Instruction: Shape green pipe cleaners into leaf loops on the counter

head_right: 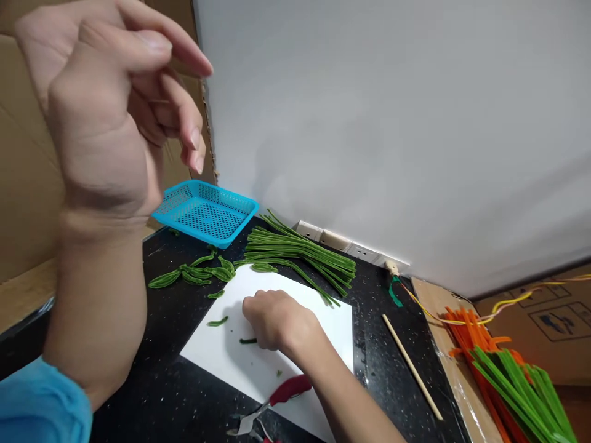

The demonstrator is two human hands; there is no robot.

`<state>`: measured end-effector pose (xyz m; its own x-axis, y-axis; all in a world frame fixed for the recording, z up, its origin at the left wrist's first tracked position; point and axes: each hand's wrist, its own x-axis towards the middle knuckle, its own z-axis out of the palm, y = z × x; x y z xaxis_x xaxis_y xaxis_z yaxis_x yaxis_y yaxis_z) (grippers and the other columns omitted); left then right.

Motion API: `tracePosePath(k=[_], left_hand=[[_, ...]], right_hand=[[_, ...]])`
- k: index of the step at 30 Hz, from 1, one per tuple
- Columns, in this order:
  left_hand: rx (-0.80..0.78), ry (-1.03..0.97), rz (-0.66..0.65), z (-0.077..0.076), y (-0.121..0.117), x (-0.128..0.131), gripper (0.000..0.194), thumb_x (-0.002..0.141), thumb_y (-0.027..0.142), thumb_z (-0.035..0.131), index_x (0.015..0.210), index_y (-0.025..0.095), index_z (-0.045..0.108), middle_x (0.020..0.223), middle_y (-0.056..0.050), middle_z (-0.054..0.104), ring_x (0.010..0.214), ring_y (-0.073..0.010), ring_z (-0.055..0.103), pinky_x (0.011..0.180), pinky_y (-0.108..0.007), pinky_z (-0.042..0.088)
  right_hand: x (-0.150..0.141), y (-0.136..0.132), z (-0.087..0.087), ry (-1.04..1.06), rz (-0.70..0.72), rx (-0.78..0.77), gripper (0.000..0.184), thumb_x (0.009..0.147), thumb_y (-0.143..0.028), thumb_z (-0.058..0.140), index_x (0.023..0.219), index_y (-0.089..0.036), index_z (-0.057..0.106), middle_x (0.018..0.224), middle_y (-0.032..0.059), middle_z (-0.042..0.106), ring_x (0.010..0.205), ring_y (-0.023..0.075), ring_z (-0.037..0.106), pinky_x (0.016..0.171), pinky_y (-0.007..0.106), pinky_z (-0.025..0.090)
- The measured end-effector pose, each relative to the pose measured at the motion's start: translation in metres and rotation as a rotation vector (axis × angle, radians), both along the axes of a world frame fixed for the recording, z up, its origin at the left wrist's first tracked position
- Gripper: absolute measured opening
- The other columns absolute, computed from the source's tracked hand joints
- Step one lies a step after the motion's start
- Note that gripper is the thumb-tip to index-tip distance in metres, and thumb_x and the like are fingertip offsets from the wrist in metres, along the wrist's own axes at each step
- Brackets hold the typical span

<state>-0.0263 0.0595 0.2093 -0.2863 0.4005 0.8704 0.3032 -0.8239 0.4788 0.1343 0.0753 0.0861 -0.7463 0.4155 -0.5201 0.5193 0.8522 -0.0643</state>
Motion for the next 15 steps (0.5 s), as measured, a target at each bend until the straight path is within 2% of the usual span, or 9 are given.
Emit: tracePosePath(k=[4,8,10,12,15], left_hand=[[0.020,0.023,-0.032,-0.001,0.002,0.000,0.021,0.094,0.014,0.053,0.083,0.017,0.070,0.066,0.001,0.056,0.047,-0.0127,0.056,0.035,-0.030,0.034],[-0.025,0.063,-0.108,-0.003,0.004,-0.001,0.024,0.098,0.019,0.054,0.083,0.018,0.073,0.056,0.002,0.051,0.043,-0.0115,0.054,0.035,-0.027,0.034],[-0.090,0.081,-0.140,-0.005,0.006,0.000,0.026,0.101,0.024,0.054,0.086,0.017,0.073,0.053,0.002,0.055,0.042,-0.0113,0.053,0.038,-0.025,0.035],[-0.126,0.070,-0.174,-0.008,0.011,0.002,0.032,0.106,0.034,0.051,0.090,0.015,0.073,0.052,0.001,0.058,0.039,-0.0118,0.052,0.039,-0.024,0.033],[-0.173,0.065,-0.260,-0.012,0.021,0.006,0.038,0.106,0.048,0.051,0.101,0.017,0.073,0.055,0.000,0.062,0.043,-0.0128,0.056,0.042,-0.023,0.037]], right_hand=[[-0.005,-0.009,-0.014,0.136,0.014,0.173,0.027,0.086,0.000,0.055,0.098,-0.013,0.074,0.097,0.0142,0.077,0.084,0.0246,0.074,0.060,0.032,0.038],[-0.010,-0.008,-0.021,0.176,-0.001,0.276,0.025,0.086,0.001,0.053,0.093,-0.013,0.072,0.091,0.0131,0.075,0.077,0.0216,0.070,0.058,0.033,0.031],[-0.004,0.000,-0.011,0.226,-0.023,0.290,0.020,0.083,-0.001,0.056,0.084,-0.015,0.070,0.083,0.0097,0.073,0.069,0.0179,0.065,0.055,0.033,0.025],[0.008,0.008,0.008,0.342,-0.109,0.306,0.014,0.080,-0.005,0.061,0.076,-0.017,0.067,0.072,0.0041,0.069,0.061,0.0147,0.058,0.053,0.032,0.021],[0.035,0.012,0.046,0.744,-0.286,0.438,0.013,0.086,-0.010,0.060,0.085,-0.021,0.067,0.063,-0.0034,0.062,0.052,0.0107,0.049,0.052,0.028,0.027]])
